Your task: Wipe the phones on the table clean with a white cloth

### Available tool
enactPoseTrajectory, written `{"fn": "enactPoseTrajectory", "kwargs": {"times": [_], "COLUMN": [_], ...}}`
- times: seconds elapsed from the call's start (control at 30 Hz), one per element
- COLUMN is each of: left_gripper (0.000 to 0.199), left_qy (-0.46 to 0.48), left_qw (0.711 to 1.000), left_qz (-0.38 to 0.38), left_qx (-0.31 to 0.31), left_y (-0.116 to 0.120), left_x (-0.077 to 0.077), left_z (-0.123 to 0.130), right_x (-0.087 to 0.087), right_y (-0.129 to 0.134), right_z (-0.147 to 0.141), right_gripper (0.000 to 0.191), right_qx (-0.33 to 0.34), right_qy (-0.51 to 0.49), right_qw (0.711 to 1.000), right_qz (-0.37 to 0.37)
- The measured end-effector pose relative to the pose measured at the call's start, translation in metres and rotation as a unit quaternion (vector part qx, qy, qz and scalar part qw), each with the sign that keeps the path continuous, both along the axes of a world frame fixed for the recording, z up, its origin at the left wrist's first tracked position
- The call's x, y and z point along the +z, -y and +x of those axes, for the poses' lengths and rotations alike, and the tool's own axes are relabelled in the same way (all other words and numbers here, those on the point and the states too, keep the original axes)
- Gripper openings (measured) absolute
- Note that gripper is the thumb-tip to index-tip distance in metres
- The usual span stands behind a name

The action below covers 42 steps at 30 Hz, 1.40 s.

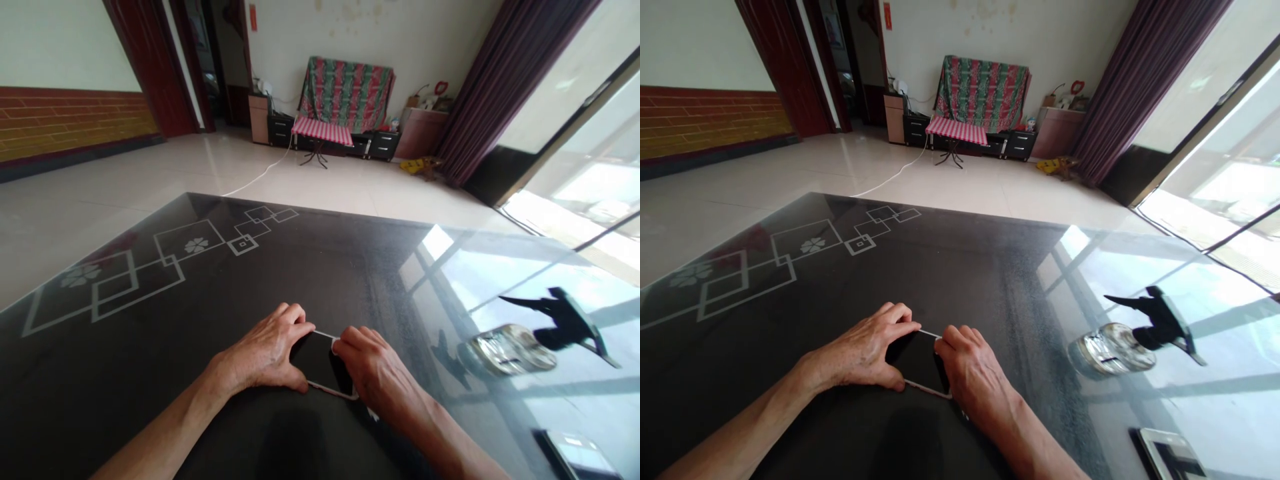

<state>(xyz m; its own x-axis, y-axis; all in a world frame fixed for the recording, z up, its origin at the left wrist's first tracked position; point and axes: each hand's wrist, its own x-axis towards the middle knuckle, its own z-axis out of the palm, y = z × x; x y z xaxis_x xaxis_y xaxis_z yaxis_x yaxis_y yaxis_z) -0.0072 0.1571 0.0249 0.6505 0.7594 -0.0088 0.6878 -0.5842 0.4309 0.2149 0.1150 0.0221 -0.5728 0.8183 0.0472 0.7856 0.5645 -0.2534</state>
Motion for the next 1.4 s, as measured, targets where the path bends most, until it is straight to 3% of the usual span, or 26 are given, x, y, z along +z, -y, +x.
{"fn": "enactPoseTrajectory", "kwargs": {"times": [0.13, 0.3, 1.4], "left_gripper": [0.062, 0.061, 0.058], "left_qy": [0.000, -0.012, -0.004], "left_qw": [1.000, 1.000, 1.000], "left_qz": [0.006, -0.002, 0.021], "left_qx": [-0.005, -0.001, -0.011], "left_y": [0.000, 0.000, -0.001], "left_x": [0.000, 0.002, -0.003], "left_z": [0.000, 0.000, -0.001], "right_x": [-0.002, -0.002, -0.003], "right_y": [0.011, -0.001, 0.003], "right_z": [0.004, -0.002, -0.012], "right_gripper": [0.020, 0.019, 0.021], "right_qx": [-0.015, -0.015, -0.054], "right_qy": [-0.006, 0.012, 0.025], "right_qw": [1.000, 1.000, 0.998], "right_qz": [-0.009, -0.002, 0.009]}}
